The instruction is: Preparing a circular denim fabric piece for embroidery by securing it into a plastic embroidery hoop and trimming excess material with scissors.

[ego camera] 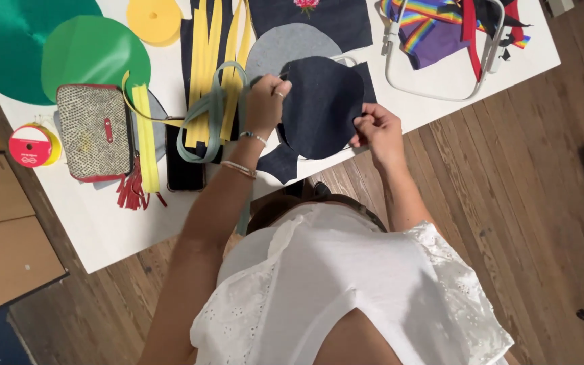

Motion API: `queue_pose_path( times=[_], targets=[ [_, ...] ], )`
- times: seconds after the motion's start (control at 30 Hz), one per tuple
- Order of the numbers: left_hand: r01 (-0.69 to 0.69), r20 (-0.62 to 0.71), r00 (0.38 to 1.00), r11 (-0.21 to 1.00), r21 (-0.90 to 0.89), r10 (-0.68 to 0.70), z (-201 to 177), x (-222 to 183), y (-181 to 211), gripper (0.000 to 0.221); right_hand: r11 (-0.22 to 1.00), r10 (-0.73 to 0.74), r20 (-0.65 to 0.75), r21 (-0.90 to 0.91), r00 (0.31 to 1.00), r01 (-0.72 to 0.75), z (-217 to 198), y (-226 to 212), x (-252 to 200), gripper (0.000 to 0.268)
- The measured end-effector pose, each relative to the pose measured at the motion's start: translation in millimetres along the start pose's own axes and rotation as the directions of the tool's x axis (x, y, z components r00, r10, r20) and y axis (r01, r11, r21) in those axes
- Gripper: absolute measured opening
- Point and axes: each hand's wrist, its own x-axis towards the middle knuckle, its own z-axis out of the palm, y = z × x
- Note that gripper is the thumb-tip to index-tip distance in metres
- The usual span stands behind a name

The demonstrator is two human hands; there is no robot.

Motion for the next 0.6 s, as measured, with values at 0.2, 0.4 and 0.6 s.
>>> queue_pose_path(
  times=[0.2, 0.4, 0.6],
  targets=[
    [0.068, 0.111, 0.992, 0.993, -0.098, -0.057, -43.5, -29.0, 67.1, 0.019, 0.958, -0.169, -0.108, -0.252, 0.98, 0.137, -17.0, 0.1, -12.5, 0.013],
    [0.025, 0.252, 0.964, 0.975, 0.22, -0.081, -16.7, -13.5, 10.5, 0.024, 0.856, -0.281, -0.189, -0.493, 0.941, 0.156, -15.6, 4.6, -5.8, 0.002],
    [-0.007, 0.259, 0.958, 0.895, 0.447, -0.122, -19.1, -18.0, 7.9, 0.032, 0.613, -0.337, -0.207, -0.788, 0.918, 0.047, -14.5, 5.3, -6.1, 0.01]
  ],
)
